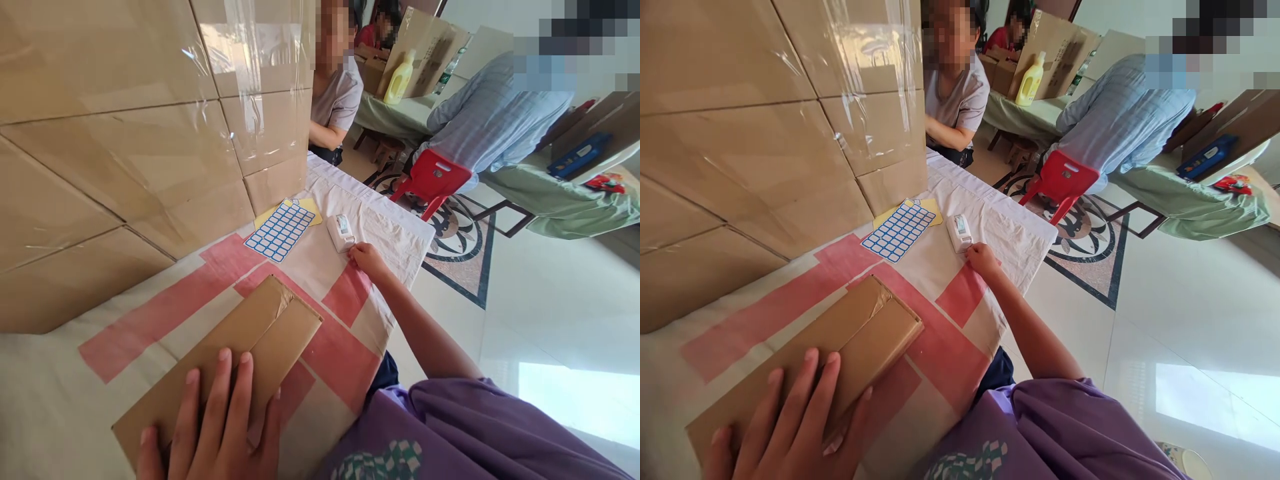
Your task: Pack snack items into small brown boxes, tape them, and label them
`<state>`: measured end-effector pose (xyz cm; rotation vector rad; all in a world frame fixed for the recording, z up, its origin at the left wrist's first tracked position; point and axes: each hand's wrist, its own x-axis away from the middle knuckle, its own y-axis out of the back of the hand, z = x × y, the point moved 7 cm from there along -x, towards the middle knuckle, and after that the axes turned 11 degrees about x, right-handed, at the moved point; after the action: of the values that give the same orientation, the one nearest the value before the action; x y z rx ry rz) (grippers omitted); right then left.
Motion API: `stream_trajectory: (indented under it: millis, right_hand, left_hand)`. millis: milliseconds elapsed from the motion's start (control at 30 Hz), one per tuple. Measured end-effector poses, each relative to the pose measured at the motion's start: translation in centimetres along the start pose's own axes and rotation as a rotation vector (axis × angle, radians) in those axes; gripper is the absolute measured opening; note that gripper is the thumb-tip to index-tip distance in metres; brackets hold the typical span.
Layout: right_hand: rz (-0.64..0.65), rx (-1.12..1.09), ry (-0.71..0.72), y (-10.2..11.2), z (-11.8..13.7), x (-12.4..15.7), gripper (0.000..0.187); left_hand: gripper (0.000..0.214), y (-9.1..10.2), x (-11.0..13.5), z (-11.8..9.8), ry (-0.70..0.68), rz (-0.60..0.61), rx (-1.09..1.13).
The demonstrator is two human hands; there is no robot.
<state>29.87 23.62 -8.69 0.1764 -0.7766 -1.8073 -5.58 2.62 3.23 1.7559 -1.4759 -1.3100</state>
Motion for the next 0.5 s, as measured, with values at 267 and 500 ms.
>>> stream_trajectory:
  millis: [267, 500]
  right_hand:
    - [0.061, -0.007, -0.042, 0.7, 1.0, 1.1, 0.023]
    - [0.191, 0.007, -0.115, 2.7, 0.4, 1.2, 0.032]
  left_hand:
    - [0.075, 0.7, 0.0, -0.4, -0.033, -0.065, 0.02]
    - [0.074, 0.5, 0.3, -0.7, -0.06, -0.12, -0.011]
